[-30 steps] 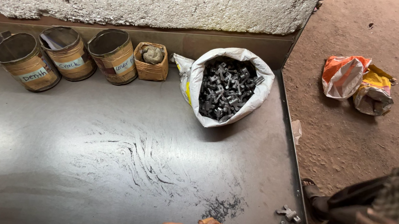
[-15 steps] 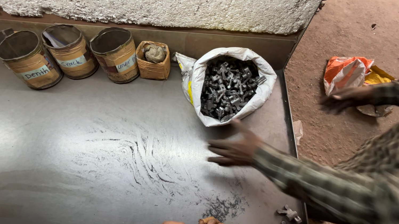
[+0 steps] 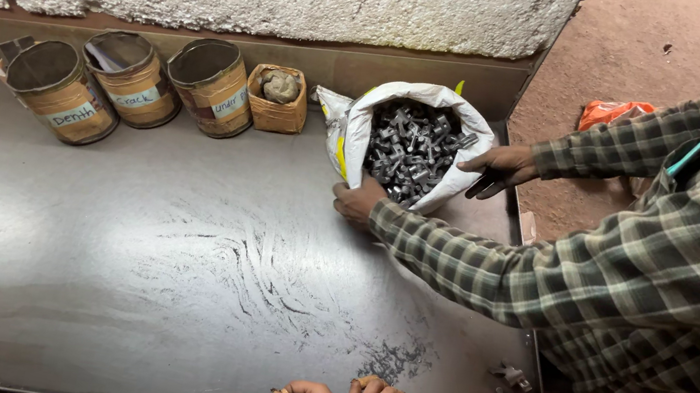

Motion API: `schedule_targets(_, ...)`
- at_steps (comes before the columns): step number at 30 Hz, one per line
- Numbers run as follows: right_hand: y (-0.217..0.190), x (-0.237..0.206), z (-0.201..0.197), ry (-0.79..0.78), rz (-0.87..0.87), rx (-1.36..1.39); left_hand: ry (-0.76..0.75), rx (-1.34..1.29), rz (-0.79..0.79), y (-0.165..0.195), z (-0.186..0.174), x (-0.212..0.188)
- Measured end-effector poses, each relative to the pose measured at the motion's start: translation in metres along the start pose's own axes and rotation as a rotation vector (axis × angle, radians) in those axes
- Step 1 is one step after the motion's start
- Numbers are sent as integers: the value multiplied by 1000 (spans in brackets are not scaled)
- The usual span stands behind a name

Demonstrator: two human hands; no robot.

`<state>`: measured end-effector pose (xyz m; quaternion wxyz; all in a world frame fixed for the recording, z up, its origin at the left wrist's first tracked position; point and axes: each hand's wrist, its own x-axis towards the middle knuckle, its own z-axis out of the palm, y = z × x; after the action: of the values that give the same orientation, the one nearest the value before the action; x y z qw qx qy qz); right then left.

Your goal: The person sits at a metal table and sorts small gray metal castings, picking pieces one at a time, rubbing and checking each piece, and placing accepted pieces into a white sack on the table. They occasionally turn to look at sacks on the floor before returning to sorting the castings.

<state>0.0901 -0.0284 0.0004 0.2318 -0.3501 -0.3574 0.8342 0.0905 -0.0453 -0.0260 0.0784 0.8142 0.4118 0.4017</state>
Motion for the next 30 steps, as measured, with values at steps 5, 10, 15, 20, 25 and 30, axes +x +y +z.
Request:
schedule_targets(5,2,0,-1,-19,-79,-6,10,-13,0,-1,2,-2)
schedule_targets(10,7,2,-4,-10,-10,-9,45,-1,17,-1,5,-1)
schedule_targets(15,8,1,-4,-11,-33,-24,33,2,-3,-1,5,-2)
schedule_targets(20,7,1,-4,6,32,-46,18,-10,-9,-1,4,-5)
schedule_targets(25,8,1,-6,-13,-35,-21,18,-52,7,-2,4,-4)
schedule_targets(30,9,0,-7,-5,-3,-11,-2,-65,56,-5,2,-4)
